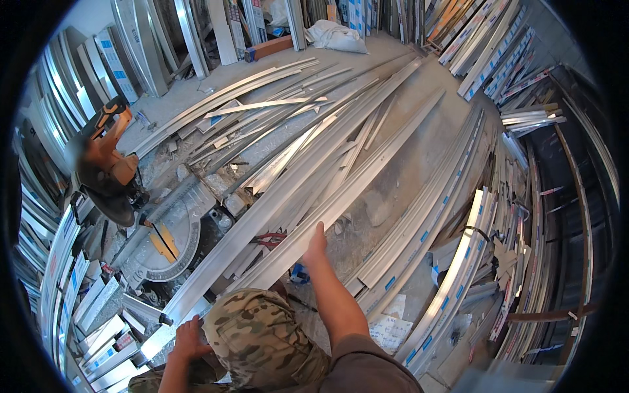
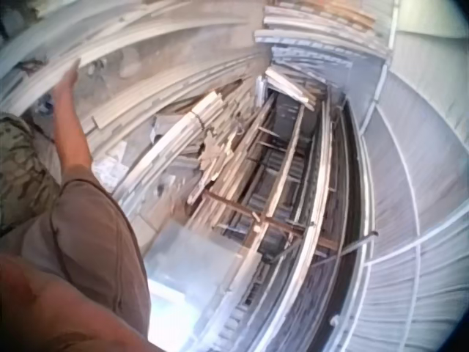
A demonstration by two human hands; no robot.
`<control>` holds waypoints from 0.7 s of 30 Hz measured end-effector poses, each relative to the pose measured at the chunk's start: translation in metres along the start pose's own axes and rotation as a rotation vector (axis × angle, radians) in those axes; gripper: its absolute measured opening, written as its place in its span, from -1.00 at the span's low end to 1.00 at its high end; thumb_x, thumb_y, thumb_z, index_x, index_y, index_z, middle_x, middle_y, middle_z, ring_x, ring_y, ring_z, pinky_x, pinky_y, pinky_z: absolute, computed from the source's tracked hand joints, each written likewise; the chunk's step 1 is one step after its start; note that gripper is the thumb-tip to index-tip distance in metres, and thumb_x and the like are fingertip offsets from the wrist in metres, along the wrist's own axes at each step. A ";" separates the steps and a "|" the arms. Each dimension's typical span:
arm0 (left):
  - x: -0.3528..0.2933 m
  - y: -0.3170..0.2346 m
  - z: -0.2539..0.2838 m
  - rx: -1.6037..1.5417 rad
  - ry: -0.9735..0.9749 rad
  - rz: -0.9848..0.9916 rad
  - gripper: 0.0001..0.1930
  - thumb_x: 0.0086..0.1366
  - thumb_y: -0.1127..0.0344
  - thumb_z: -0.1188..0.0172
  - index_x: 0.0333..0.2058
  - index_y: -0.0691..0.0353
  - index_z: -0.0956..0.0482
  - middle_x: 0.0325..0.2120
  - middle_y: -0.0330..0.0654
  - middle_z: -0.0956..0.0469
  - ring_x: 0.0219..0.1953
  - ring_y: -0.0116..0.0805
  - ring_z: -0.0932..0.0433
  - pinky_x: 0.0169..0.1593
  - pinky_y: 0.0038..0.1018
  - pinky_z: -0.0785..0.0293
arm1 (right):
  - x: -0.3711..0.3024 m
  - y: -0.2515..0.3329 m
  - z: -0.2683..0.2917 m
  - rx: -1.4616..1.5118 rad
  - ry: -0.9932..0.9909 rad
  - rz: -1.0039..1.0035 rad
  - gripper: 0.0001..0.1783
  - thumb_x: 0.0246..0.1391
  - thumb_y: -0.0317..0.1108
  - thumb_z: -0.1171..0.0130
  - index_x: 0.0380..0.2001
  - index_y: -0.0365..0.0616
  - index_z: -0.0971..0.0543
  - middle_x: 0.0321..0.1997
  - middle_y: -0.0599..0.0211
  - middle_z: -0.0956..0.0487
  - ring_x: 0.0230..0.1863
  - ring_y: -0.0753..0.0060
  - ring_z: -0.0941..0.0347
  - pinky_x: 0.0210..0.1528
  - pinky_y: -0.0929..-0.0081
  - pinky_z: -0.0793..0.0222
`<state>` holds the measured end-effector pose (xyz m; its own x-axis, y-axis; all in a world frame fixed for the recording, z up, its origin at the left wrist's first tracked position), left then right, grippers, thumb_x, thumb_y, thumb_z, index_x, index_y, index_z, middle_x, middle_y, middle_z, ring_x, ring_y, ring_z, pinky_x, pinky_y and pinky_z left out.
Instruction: The person measures and marks aluminum profiles with a tape measure and marker, then cuts them using a miter saw. The person repeats this process for several pieces, stacking the cut pieces aside.
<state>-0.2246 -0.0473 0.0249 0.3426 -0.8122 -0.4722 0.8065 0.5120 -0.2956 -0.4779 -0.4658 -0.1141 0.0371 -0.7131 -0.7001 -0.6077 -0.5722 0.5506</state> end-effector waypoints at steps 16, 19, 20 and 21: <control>0.042 -0.013 0.006 -0.059 -0.576 0.043 -0.15 -0.33 0.32 -0.53 0.06 0.22 -0.39 0.15 0.02 -0.40 0.30 0.09 -0.30 0.35 0.01 -0.15 | 0.019 -0.004 -0.082 -0.135 0.046 0.052 -0.18 0.33 0.22 -0.04 0.31 -0.31 -0.31 0.27 0.04 -0.47 0.17 0.00 -0.49 0.22 0.05 -0.45; 0.047 -0.005 0.003 -0.036 -0.585 0.075 -0.16 -0.31 0.32 -0.54 0.06 0.25 -0.39 0.27 0.09 -0.32 0.41 0.13 -0.18 0.44 0.05 -0.02 | 0.027 -0.016 -0.097 -0.223 0.010 0.018 -0.19 0.32 0.23 -0.04 0.28 -0.32 -0.33 0.24 0.04 -0.49 0.13 0.01 -0.51 0.17 0.08 -0.47; 0.050 -0.001 0.002 -0.011 -0.613 0.080 -0.17 -0.30 0.32 -0.54 0.06 0.25 -0.39 0.29 0.10 -0.29 0.42 0.14 -0.15 0.46 0.06 0.01 | 0.027 -0.022 -0.100 -0.279 -0.021 0.004 -0.19 0.32 0.24 -0.03 0.26 -0.33 -0.35 0.22 0.04 -0.50 0.12 0.02 -0.52 0.14 0.09 -0.48; 0.053 0.004 0.001 0.015 -0.643 0.087 -0.17 -0.29 0.32 -0.55 0.06 0.26 -0.39 0.31 0.12 -0.27 0.43 0.15 -0.13 0.47 0.07 0.04 | 0.027 -0.028 -0.104 -0.335 -0.048 -0.010 -0.19 0.32 0.25 -0.02 0.24 -0.34 -0.37 0.21 0.03 -0.51 0.11 0.03 -0.52 0.12 0.11 -0.49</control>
<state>-0.2029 -0.0883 -0.0004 0.6232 -0.7757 0.0994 0.7681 0.5831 -0.2645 -0.3775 -0.5116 -0.1009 0.0000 -0.6916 -0.7223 -0.3124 -0.6861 0.6570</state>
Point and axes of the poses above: each hand's wrist, its own x-axis towards the middle knuckle, its own z-axis out of the back of the hand, y = z × x, the point moved 3 cm from there along x, towards the middle knuckle
